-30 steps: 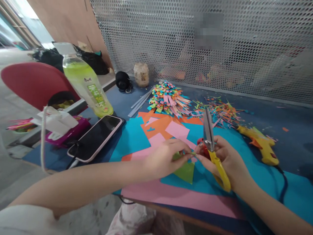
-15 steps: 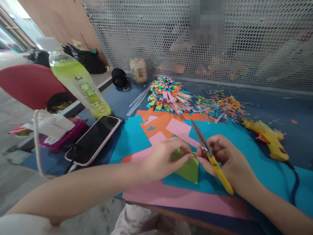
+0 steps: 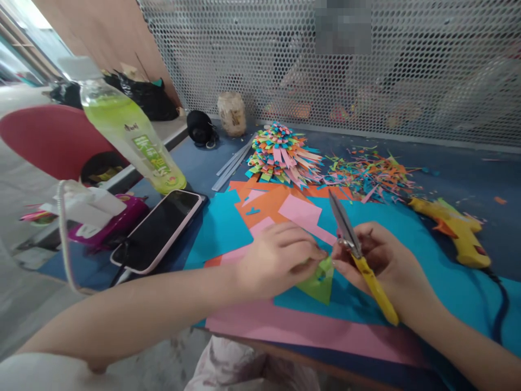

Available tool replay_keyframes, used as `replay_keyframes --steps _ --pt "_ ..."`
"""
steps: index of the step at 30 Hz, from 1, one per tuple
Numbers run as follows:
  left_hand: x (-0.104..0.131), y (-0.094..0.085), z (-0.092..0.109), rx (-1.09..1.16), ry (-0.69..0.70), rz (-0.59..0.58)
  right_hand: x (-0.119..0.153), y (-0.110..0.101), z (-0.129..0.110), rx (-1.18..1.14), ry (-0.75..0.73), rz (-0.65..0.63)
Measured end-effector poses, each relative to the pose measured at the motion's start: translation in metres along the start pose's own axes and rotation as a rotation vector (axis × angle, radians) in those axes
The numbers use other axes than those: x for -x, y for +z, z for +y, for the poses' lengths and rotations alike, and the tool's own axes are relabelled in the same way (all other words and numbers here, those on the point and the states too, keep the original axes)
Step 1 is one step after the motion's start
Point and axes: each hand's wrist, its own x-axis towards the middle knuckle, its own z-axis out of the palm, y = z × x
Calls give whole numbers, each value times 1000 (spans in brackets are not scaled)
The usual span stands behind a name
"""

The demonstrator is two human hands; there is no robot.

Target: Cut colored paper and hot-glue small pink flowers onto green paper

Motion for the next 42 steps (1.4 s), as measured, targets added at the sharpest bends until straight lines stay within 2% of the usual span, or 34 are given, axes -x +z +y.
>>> replay_keyframes --steps 4,7,9,11,15,17,20,29,34,42 --pt "-1 0 0 -147 104 10 0 4 -5 -7 20 13" --pt "0 0 0 -115 96 22 -1 5 -1 -57 7 4" --pt "0 0 2 -16 51 8 -1 3 3 -85 3 -1" --pt "0 -1 5 138 -82 -19 -2 1 7 -88 -7 -19" --pt "-1 -2 9 419 -458 -80 -3 -2 9 -41 -56 -49" --pt "-1 -1 8 508 -559 -139 -3 -1 6 -23 -71 -36" --pt "0 1 6 594 -626 -206 -2 0 3 -19 -59 -27" --pt "3 5 7 677 -717 -166 -2 1 1 -30 -38 -10" --pt "4 6 5 653 -670 -147 0 1 0 -26 -25 -60" --pt "1 5 8 706 -663 -127 -3 3 -1 -24 -49 14"
